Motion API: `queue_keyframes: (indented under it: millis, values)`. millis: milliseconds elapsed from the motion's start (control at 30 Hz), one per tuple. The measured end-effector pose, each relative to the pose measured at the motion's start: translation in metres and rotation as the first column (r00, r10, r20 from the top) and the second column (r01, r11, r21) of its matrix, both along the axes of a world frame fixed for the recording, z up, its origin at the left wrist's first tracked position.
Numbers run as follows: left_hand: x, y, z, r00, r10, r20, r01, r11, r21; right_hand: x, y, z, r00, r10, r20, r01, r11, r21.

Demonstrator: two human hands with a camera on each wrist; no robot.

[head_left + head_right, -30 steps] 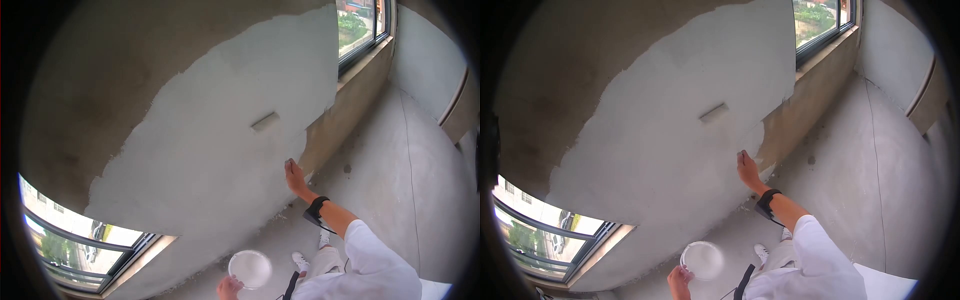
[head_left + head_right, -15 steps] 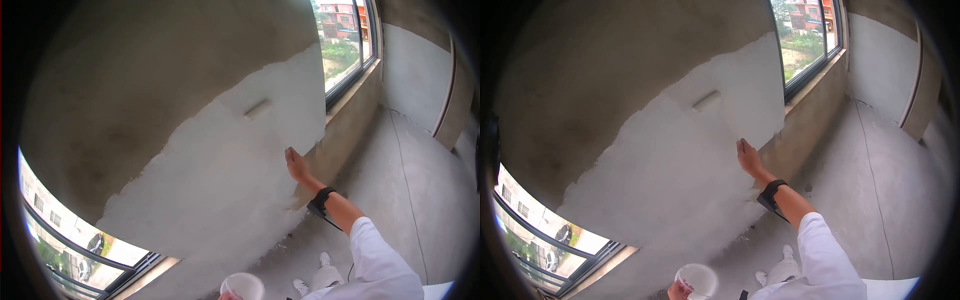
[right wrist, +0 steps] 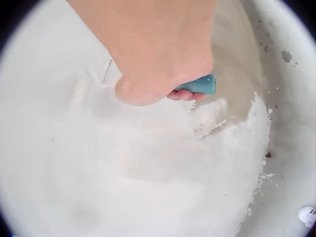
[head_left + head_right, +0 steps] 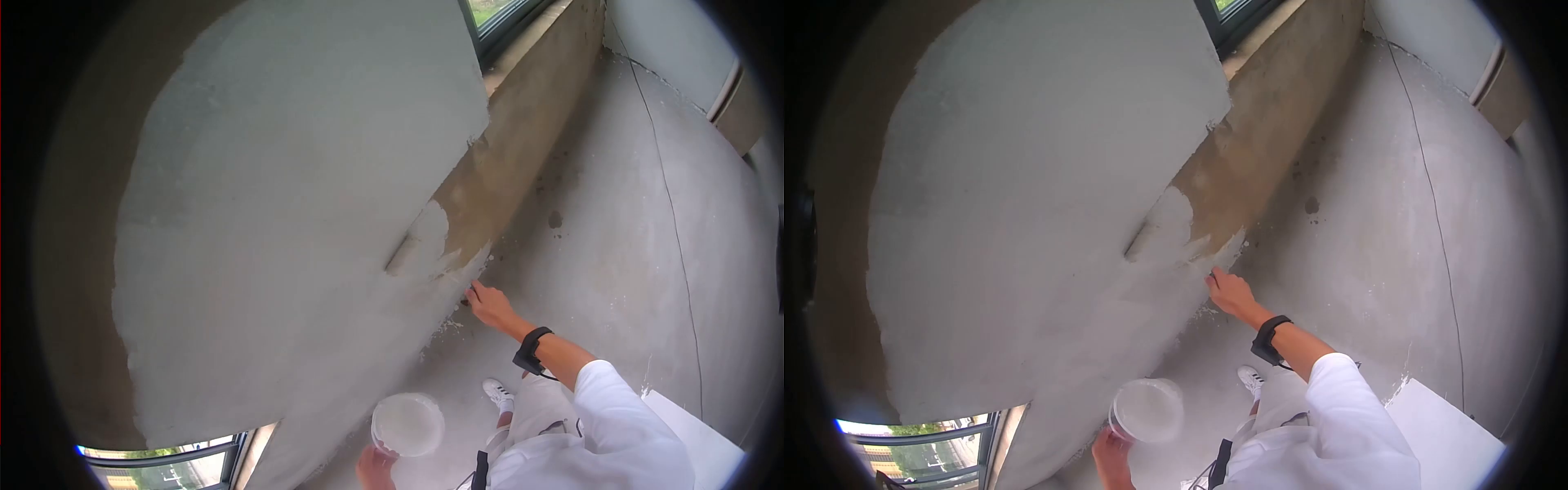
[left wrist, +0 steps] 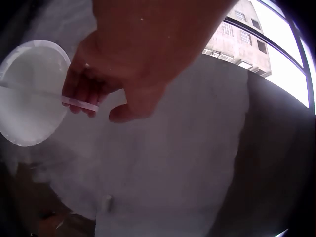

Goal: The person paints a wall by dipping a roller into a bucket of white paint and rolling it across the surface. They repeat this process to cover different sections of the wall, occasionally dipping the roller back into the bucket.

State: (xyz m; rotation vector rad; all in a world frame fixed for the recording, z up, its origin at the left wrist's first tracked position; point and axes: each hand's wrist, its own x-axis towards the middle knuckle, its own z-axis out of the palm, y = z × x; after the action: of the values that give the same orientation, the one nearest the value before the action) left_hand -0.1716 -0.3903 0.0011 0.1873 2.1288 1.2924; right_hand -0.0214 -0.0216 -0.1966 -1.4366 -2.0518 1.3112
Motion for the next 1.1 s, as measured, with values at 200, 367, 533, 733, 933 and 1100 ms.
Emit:
queue_keyframes:
  millis: [200, 367, 533, 733, 933, 1100]
  values:
    - [0.012, 0.055, -0.021, 0.943, 0.231, 0.238, -0.276, 0.945, 0.174, 0.043, 0.007, -0.062, 0.933, -0.174, -0.314, 0.085, 0.957, -0.278]
    - [0.023, 0.106, -0.018, 0.898, 0.23, 0.376, -0.331, 0.915, 0.229, 0.043, 0.086, 0.022, 0.637, -0.639, -0.432, -0.083, 0.5, -0.862]
    - [0.034, 0.144, -0.014, 0.949, 0.192, 0.251, -0.233, 0.962, 0.144, 0.038, 0.165, 0.045, 0.394, -0.811, -0.433, -0.113, 0.425, -0.898]
    - [0.044, 0.165, -0.009, 0.966, 0.138, 0.217, -0.159, 0.984, 0.078, 0.021, 0.183, 0.06, 0.581, -0.683, -0.444, -0.036, 0.523, -0.852]
    - [0.029, 0.156, -0.022, 0.945, 0.134, 0.297, -0.164, 0.983, 0.079, 0.003, 0.054, 0.043, 0.833, -0.325, -0.448, -0.09, 0.719, -0.689]
    - [0.035, 0.142, -0.021, 0.996, -0.006, 0.093, 0.005, 1.0, 0.007, -0.009, 0.032, 0.035, 0.833, -0.366, -0.416, -0.007, 0.744, -0.668]
